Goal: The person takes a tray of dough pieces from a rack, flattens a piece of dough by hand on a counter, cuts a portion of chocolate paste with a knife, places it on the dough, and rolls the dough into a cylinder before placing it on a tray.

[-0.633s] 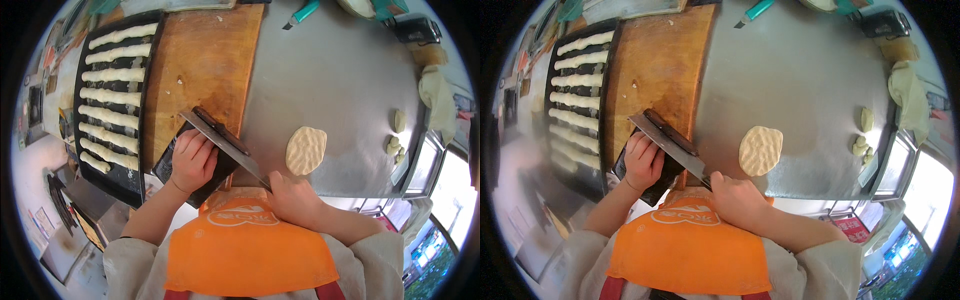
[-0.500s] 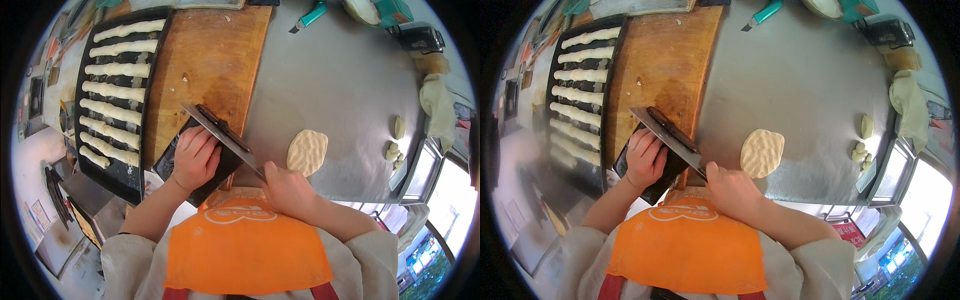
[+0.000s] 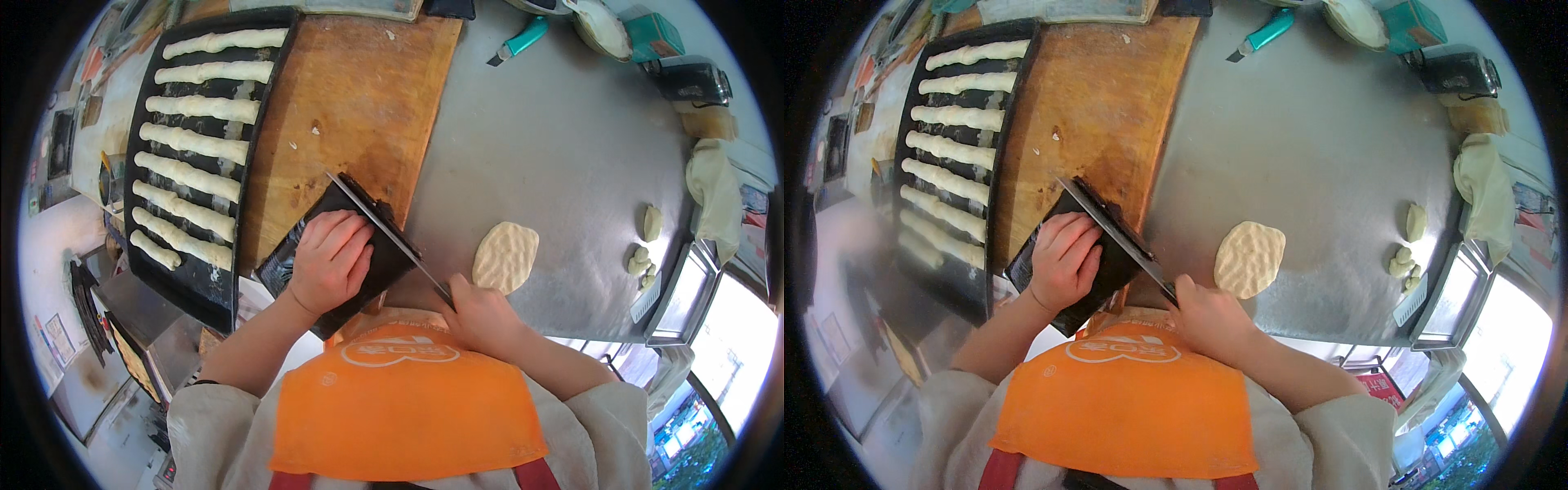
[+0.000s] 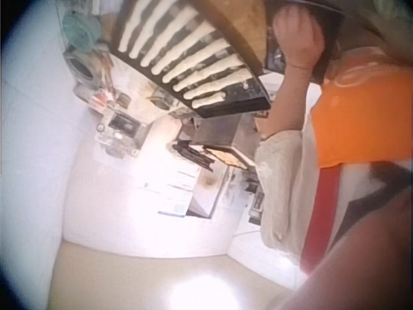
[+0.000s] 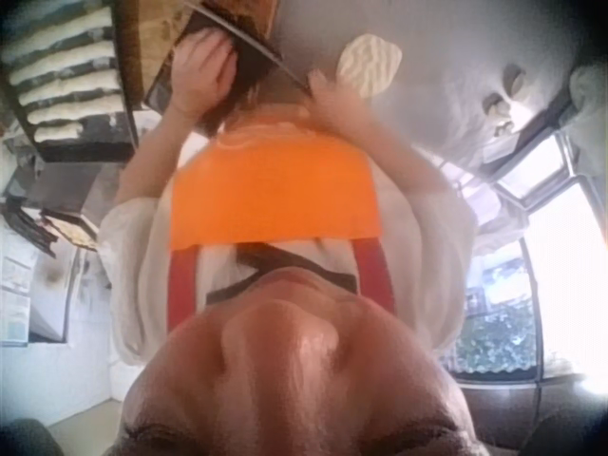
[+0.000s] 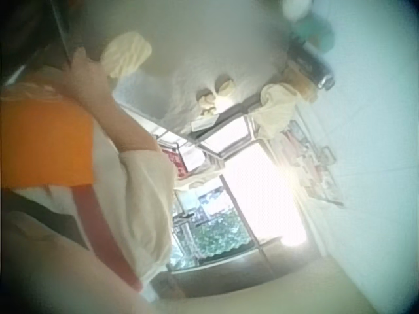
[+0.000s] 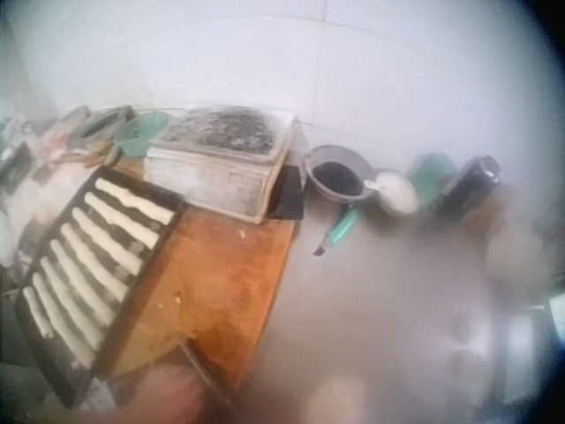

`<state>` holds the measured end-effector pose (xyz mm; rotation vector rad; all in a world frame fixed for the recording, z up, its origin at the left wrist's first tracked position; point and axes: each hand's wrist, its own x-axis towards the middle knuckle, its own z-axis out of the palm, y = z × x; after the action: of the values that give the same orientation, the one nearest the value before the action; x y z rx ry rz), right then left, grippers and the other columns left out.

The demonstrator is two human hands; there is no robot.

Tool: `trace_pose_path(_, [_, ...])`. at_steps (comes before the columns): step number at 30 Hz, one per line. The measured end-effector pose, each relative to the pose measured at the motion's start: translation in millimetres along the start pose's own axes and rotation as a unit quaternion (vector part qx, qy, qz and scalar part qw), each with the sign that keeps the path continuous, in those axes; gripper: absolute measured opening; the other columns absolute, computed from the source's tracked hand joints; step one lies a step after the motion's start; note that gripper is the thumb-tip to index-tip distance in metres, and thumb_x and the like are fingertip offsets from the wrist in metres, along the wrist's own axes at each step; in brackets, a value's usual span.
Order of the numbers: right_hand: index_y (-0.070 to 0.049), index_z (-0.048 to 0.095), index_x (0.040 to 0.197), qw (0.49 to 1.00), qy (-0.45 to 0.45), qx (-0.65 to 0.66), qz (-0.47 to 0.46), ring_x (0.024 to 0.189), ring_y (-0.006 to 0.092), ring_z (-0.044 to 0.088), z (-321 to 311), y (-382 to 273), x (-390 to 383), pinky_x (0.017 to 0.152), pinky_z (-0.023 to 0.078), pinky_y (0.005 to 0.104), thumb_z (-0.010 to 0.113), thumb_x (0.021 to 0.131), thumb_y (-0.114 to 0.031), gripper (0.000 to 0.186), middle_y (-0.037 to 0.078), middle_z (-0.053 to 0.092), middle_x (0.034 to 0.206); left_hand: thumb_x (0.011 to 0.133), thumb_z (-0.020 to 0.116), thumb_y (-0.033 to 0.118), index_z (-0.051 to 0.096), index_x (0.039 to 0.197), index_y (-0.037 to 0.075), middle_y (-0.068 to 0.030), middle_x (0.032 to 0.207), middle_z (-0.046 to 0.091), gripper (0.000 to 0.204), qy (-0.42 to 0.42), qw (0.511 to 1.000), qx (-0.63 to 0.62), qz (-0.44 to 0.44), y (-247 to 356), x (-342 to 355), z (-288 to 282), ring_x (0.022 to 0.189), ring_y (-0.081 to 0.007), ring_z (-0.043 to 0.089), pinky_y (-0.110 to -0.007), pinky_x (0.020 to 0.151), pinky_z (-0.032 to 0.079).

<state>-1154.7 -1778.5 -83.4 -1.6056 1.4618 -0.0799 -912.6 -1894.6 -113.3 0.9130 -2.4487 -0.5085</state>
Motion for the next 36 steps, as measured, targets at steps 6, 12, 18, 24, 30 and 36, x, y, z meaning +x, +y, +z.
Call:
trace_pose_path(6, [0.0, 0.044, 0.094, 0.998, 0.046, 0.012, -0.045, 0.062, 0.0425, 0.063, 22, 10, 33, 0.055, 0.052, 0.05, 0.064, 0.091, -0.017, 0.027, 0.022, 0.06, 0.068, 0.075, 0.071, 0.004, 0.067, 0.101, -0.002, -0.014, 0.11, 0.064, 0.027, 0.006, 1.0, 0.0, -0.004, 0, -3, 1, 0.102, -0.0356, 0.061, -0.046, 0.088, 0.049])
trace_pose_path(12, [-0.002, 0.048, 0.1, 0.997, 0.074, -0.008, -0.026, 0.066, 0.0437, 0.063, -11, -8, 32, 0.058, 0.051, 0.0512, 0.062, 0.091, -0.019, 0.024, 0.022, 0.063, 0.072, 0.076, 0.07, 0.002, 0.068, 0.102, -0.001, -0.0147, 0.111, 0.064, 0.026, 0.018, 0.999, -0.034, -0.014, -2, -5, -3, 0.103, -0.036, 0.061, -0.045, 0.089, 0.049])
trace_pose_path(18, [-0.004, 0.055, 0.101, 0.953, 0.226, -0.162, -0.123, 0.074, 0.0415, 0.065, -78, 2, 132, 0.062, 0.052, 0.0497, 0.06, 0.09, -0.015, 0.017, 0.02, 0.065, 0.082, 0.081, 0.069, 0.006, 0.061, 0.12, 0.001, -0.0174, 0.117, 0.064, 0.04, 0.087, 0.986, 0.007, -0.14, -23, 33, -1, 0.109, -0.0373, 0.06, -0.045, 0.093, 0.048])
trace_pose_path(24, [-0.001, 0.059, 0.102, 0.929, 0.367, -0.036, -0.001, 0.085, 0.0338, 0.066, -44, 13, 140, 0.07, 0.054, 0.0424, 0.075, 0.08, -0.018, 0.032, 0.016, 0.065, 0.096, 0.074, 0.079, 0.011, 0.062, 0.11, 0.003, -0.0154, 0.11, 0.065, 0.041, -0.109, 0.962, 0.057, -0.244, -51, 66, 16, 0.107, -0.0355, 0.061, -0.043, 0.091, 0.049])
trace_pose_path(30, [-0.001, 0.061, 0.113, 0.892, 0.286, 0.34, 0.078, 0.082, 0.0189, 0.065, 33, 22, 130, 0.073, 0.053, 0.0331, 0.087, 0.068, -0.021, 0.055, 0.009, 0.067, 0.093, 0.067, 0.085, 0.016, 0.066, 0.089, 0.008, -0.0146, 0.104, 0.068, 0.03, -0.22, 0.938, 0.003, -0.267, -64, 83, 8, 0.098, -0.0338, 0.065, -0.042, 0.083, 0.052])
trace_pose_path(36, [-0.002, 0.069, 0.104, 0.881, 0.279, 0.382, 0.002, 0.077, 0.0133, 0.061, 20, 35, 122, 0.069, 0.052, 0.0303, 0.085, 0.071, -0.015, 0.039, 0.005, 0.066, 0.082, 0.071, 0.081, 0.011, 0.062, 0.088, 0.004, -0.0097, 0.077, 0.067, 0.027, -0.167, 0.956, -0.075, -0.231, -28, 87, -7, 0.073, -0.0212, 0.065, -0.034, 0.069, 0.05])
